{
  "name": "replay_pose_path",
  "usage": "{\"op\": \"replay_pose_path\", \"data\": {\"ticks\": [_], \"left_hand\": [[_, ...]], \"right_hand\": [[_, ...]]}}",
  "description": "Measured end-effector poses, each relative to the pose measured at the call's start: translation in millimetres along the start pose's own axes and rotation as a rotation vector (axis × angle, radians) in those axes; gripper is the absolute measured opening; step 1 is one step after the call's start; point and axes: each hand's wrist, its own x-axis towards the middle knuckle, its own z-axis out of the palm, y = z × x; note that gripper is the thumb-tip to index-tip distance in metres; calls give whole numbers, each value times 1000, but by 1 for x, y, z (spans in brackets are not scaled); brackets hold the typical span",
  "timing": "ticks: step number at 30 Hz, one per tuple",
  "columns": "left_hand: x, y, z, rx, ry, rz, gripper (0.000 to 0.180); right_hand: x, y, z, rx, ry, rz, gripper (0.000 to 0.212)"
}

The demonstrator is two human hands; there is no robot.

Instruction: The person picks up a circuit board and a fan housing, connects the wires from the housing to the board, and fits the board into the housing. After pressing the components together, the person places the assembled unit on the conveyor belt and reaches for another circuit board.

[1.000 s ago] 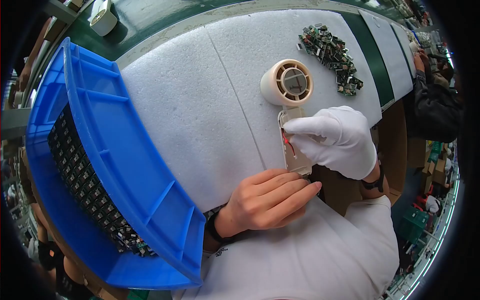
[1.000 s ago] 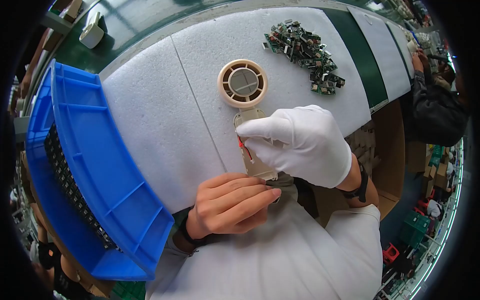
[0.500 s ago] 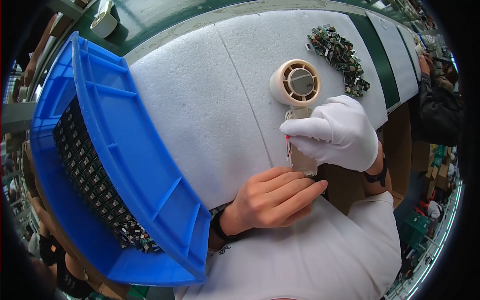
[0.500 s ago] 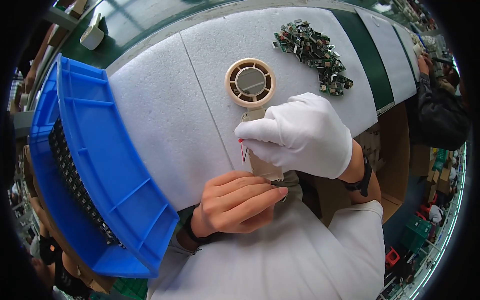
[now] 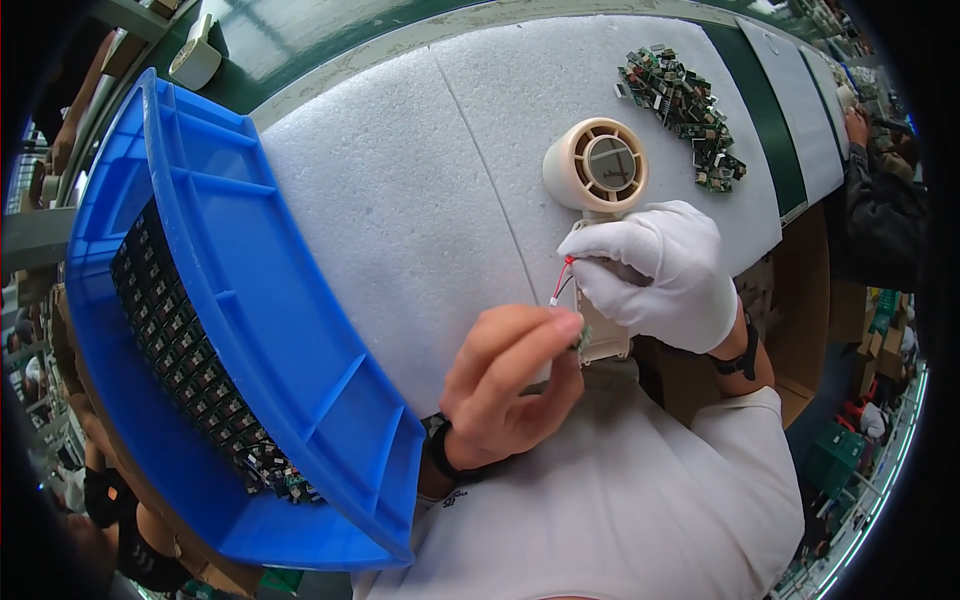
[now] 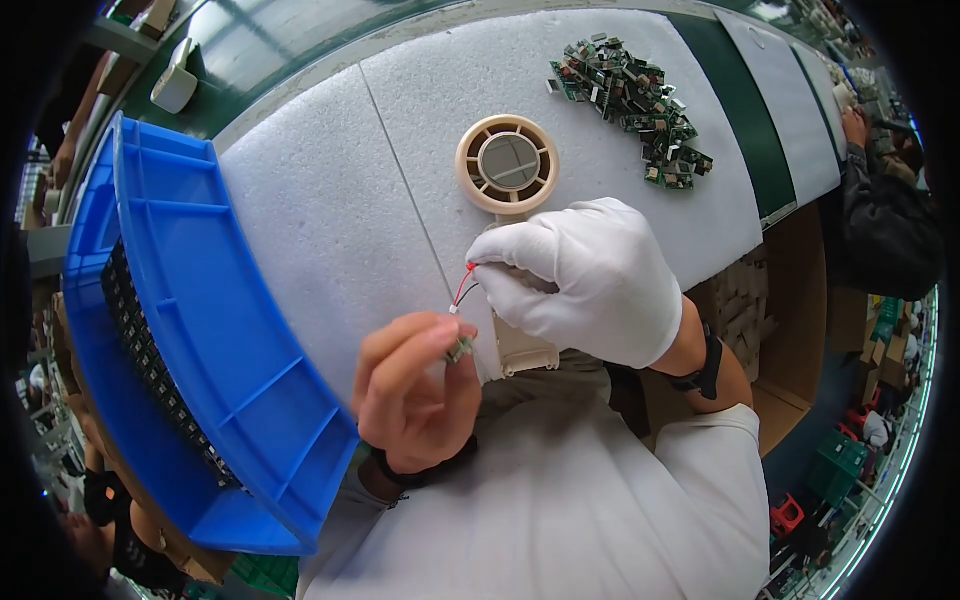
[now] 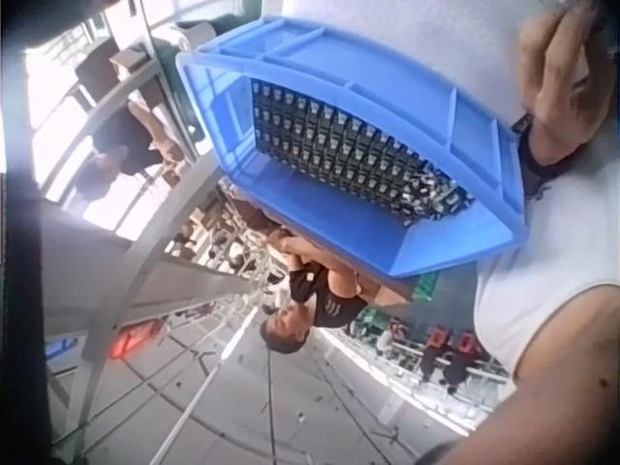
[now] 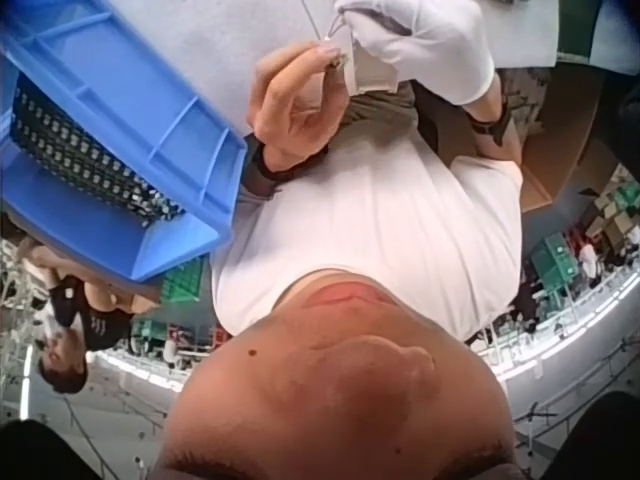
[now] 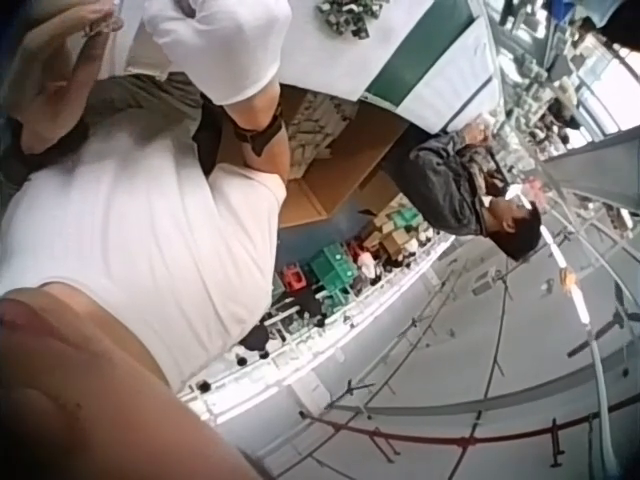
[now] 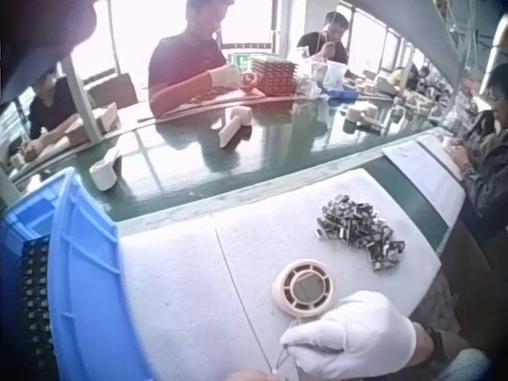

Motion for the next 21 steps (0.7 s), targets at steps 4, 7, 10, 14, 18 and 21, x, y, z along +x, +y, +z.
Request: {"op": "replay_pose_path", "data": {"ticks": [4,7,10,14,18,21], "left_hand": [[4,0,3,68,87,-155,43],[6,1,2,81,20,-166,43],[4,3,1,113,26,-208,37],[1,2,2,75,44,-187,39],[0,-2,-1,20,-119,-49,42],[-1,-3,-3,0,-151,-36,42]], "right_hand": [[0,0,0,9,0,-11,24],[2,0,-1,60,-11,-3,22],[2,2,-3,124,-25,36,19],[3,-3,-5,240,-51,189,14],[1,-12,-1,312,-29,362,11],[0,-13,6,304,30,370,11]]}}
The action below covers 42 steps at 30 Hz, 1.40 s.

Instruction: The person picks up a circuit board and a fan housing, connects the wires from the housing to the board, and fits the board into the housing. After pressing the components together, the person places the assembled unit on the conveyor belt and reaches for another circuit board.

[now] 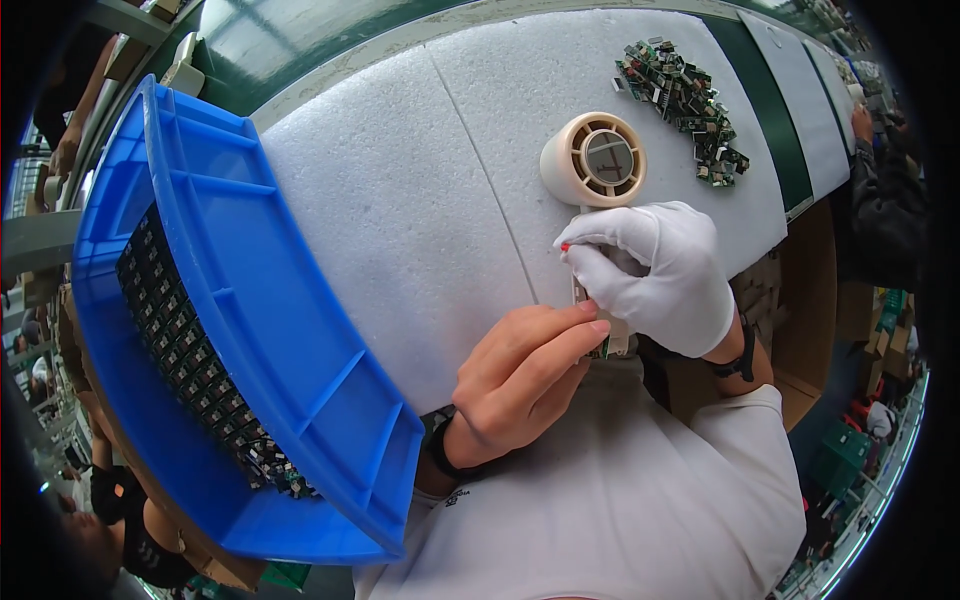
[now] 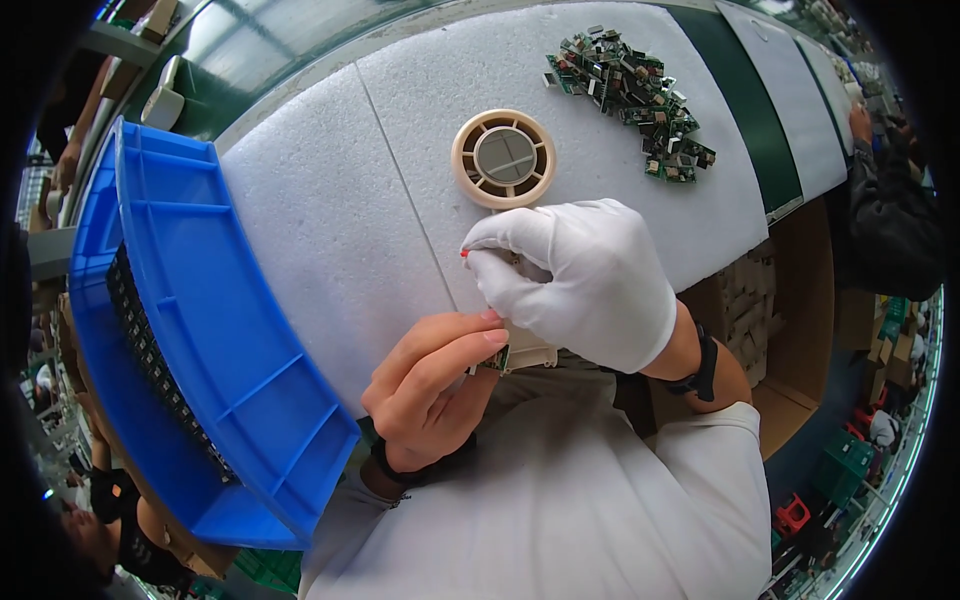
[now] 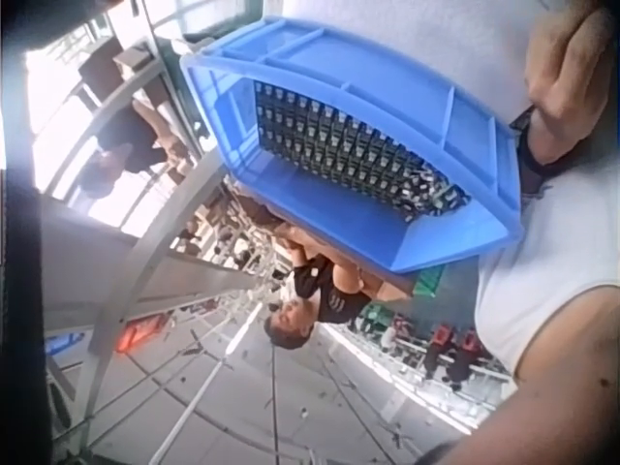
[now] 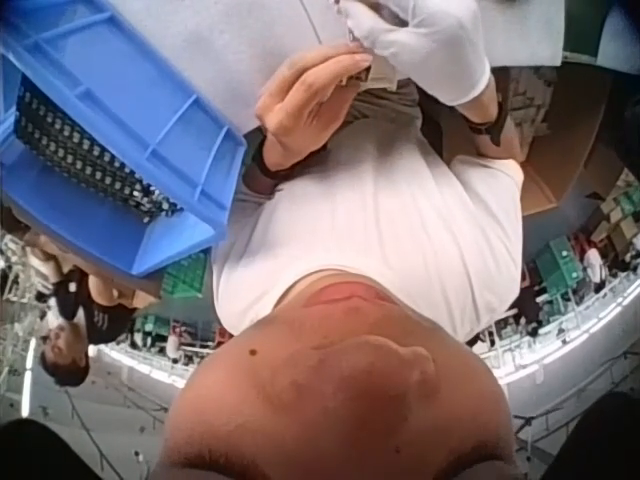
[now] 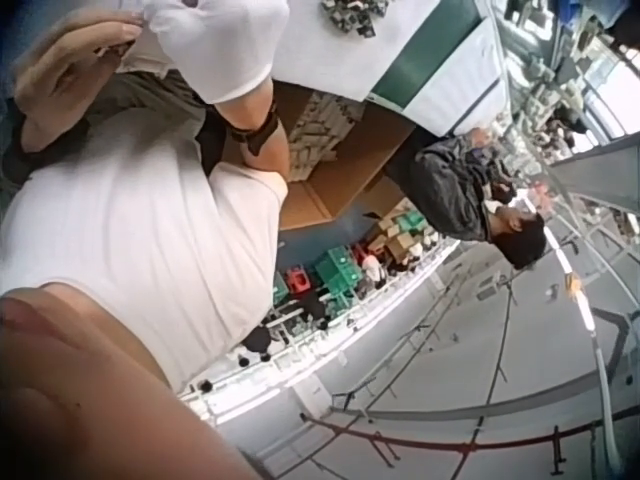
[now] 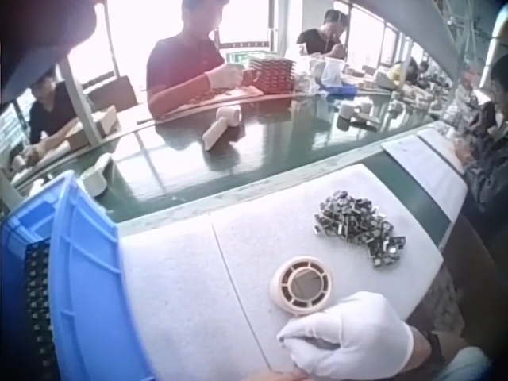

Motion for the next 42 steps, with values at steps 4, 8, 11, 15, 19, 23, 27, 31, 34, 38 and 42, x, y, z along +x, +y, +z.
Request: {"op": "replay_pose_path", "data": {"ticks": [4,8,11,15,19,23,27,31,34,38,42], "left_hand": [[1,2,0,7,8,12,43],[-3,4,-1,19,82,-53,41],[0,7,0,-15,146,-196,39],[6,11,-1,-51,192,-421,40],[9,10,-4,-22,150,-441,44],[10,9,-6,-105,148,-460,47],[13,12,-9,-95,96,-461,47],[14,10,-9,-52,69,-416,44],[13,5,-7,-22,83,-344,44],[12,4,-4,-49,87,-335,42],[13,3,-1,-75,117,-349,41]], "right_hand": [[0,2,2,-273,96,-248,14],[0,2,7,-204,111,-194,15],[-2,2,8,-243,135,-195,16],[-2,5,10,-270,159,-244,17],[-2,7,9,-294,163,-284,18],[-1,12,6,-212,147,-304,18],[-1,15,5,-76,129,-284,17],[-4,14,2,32,110,-268,17],[-5,9,-3,14,85,-260,17],[-5,4,-9,-82,77,-306,17],[-5,4,-11,-164,71,-343,17]]}}
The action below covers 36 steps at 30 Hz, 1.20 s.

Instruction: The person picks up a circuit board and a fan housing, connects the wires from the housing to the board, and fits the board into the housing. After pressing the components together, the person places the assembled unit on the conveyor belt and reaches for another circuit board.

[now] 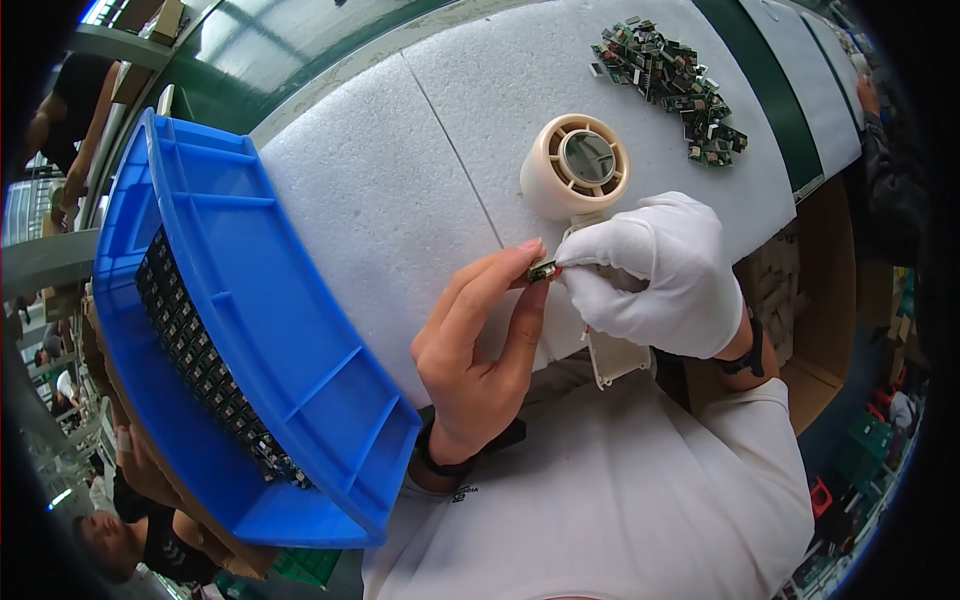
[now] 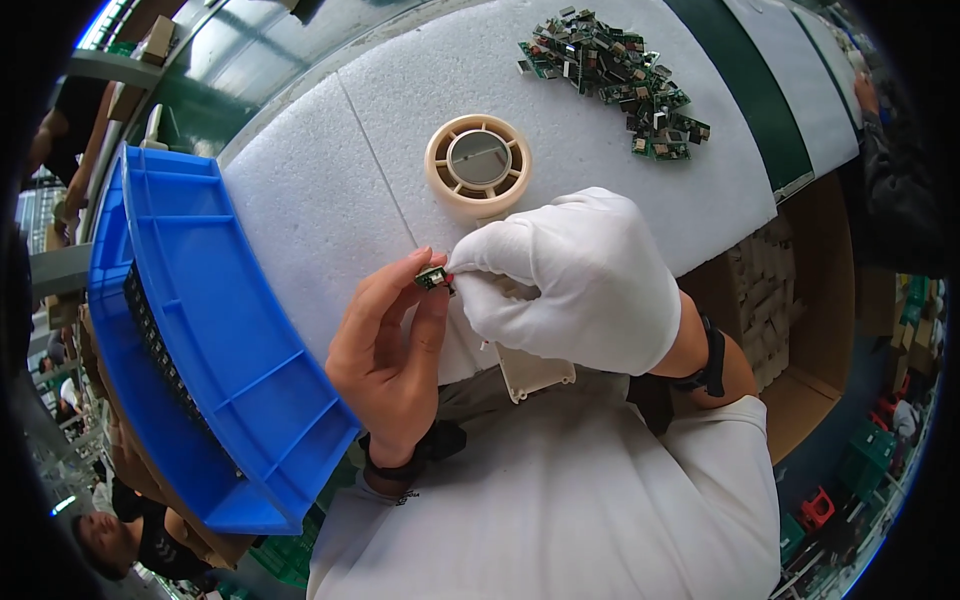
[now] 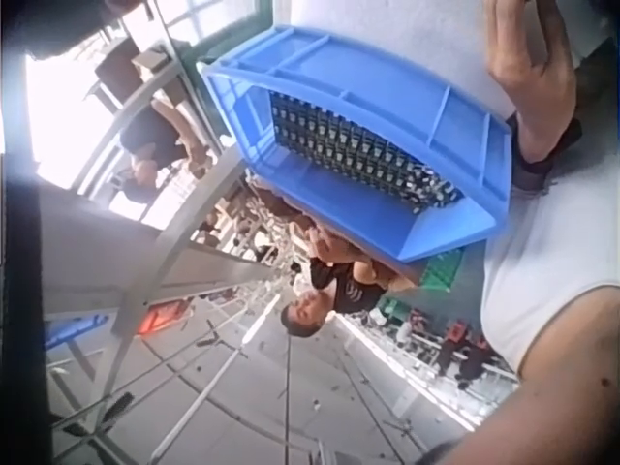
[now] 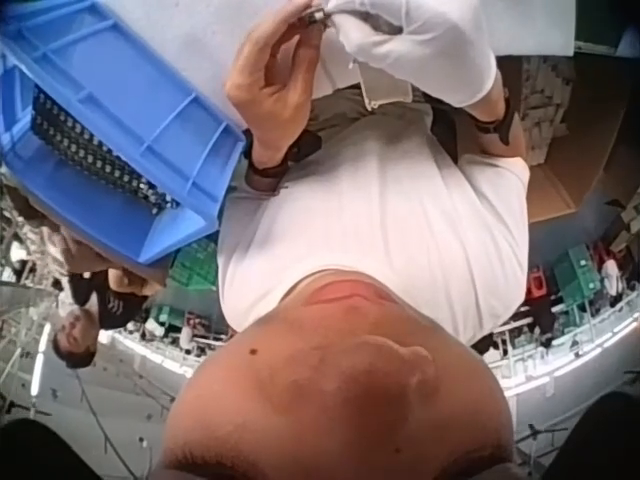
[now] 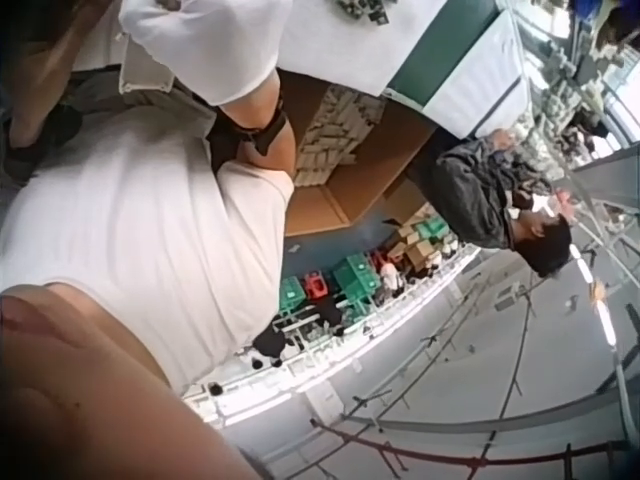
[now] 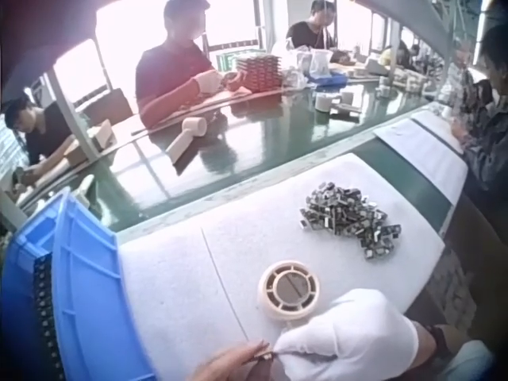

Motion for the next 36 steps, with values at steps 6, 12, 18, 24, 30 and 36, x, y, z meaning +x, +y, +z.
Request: {"op": "replay_pose_path", "data": {"ticks": [6,12,18,24,30,36], "left_hand": [[-2,-4,-2,97,-6,132,40],[-3,-3,-4,126,-43,180,40],[-1,0,-4,124,-63,191,41],[-3,2,-10,-82,-103,38,41],[0,3,-18,-199,-215,-51,42],[-1,3,-14,-166,-219,-32,42]], "right_hand": [[0,0,-4,-28,-42,-27,17],[1,-4,-13,-10,-164,55,10],[1,-2,-14,43,-165,66,12],[5,3,-27,-24,-226,-113,14],[3,22,-17,163,-230,-148,17],[1,30,-16,236,-285,-137,26]]}}
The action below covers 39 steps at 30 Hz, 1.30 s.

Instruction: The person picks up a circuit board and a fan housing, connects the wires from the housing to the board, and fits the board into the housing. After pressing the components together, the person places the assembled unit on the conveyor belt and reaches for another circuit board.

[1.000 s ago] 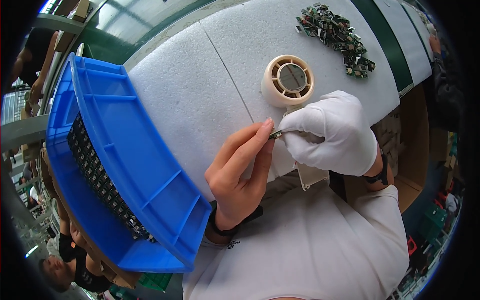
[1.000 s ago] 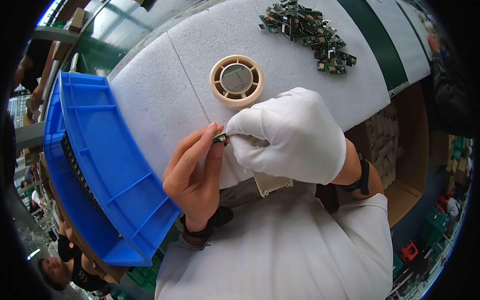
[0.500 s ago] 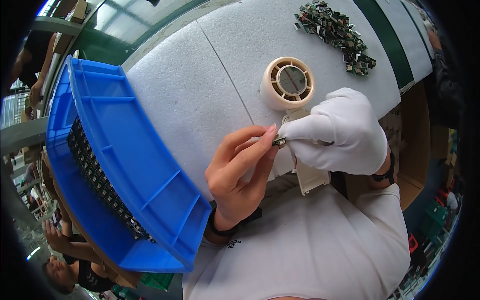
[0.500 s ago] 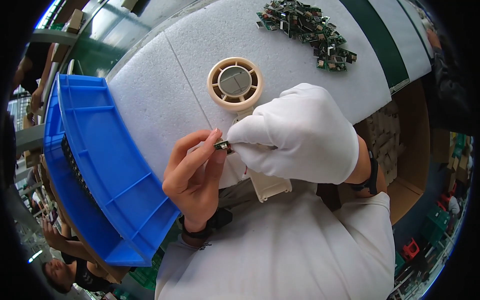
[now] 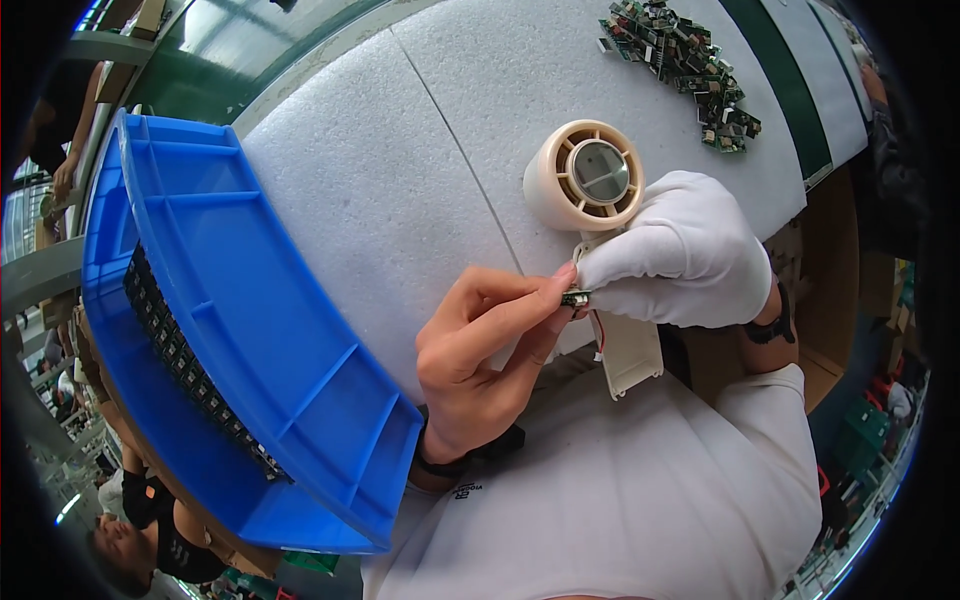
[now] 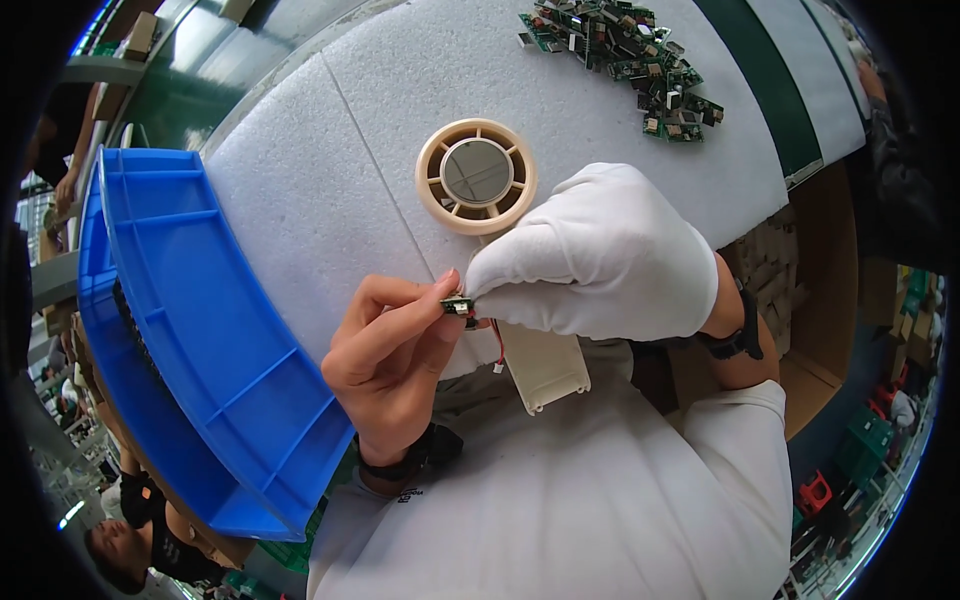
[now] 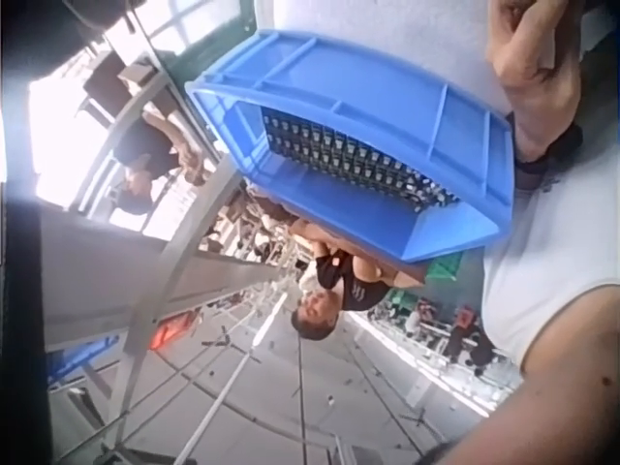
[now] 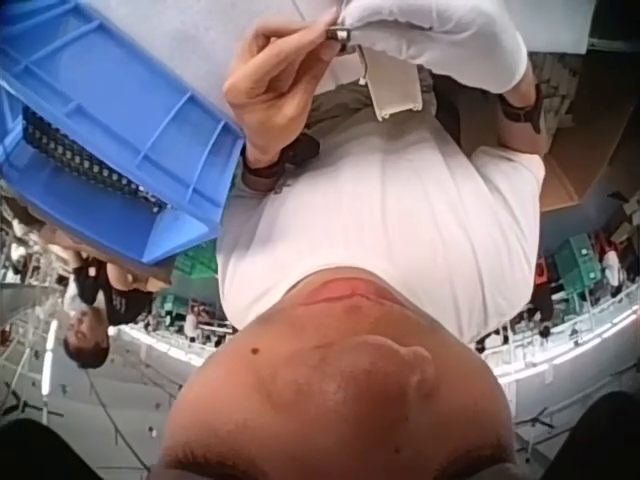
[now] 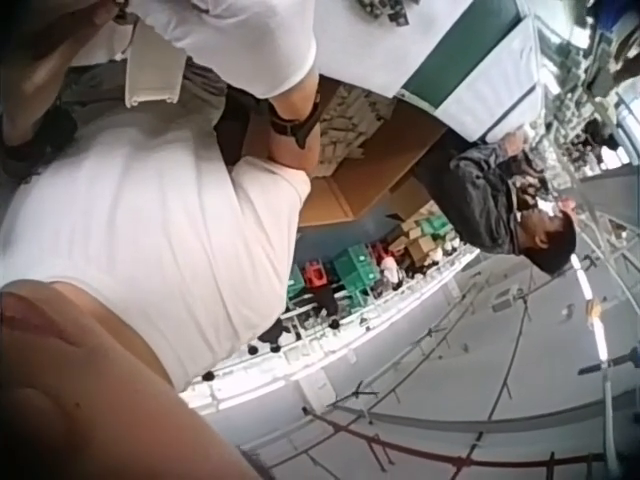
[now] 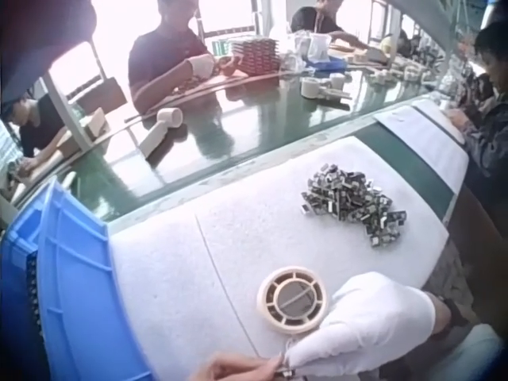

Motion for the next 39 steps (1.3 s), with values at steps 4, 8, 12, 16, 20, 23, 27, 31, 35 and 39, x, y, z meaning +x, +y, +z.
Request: {"op": "replay_pose_path", "data": {"ticks": [4,8,12,16,20,23,27,31,35,39], "left_hand": [[-2,1,2,102,33,12,41],[-2,-1,9,221,84,62,40],[-2,-2,12,375,142,142,40],[-3,-3,11,363,166,126,41],[-1,-11,11,198,193,91,41],[0,-8,9,239,167,98,40],[-1,-7,9,230,183,72,39],[-1,-6,10,197,182,57,38],[0,-7,11,208,178,56,38],[0,-7,12,140,184,25,38]], "right_hand": [[-1,0,1,-13,-46,17,29],[-4,4,2,-16,-49,27,30],[1,5,12,-24,58,0,23],[-3,-4,9,-143,101,-9,29],[-12,-17,-6,-333,105,-45,36],[-12,-31,-10,-428,35,-75,38],[-7,-37,-6,-496,-149,-115,37],[-5,-34,-2,-519,-197,-129,32],[-8,-28,6,-446,-64,-80,28],[-7,-25,15,-322,204,22,34]]}}
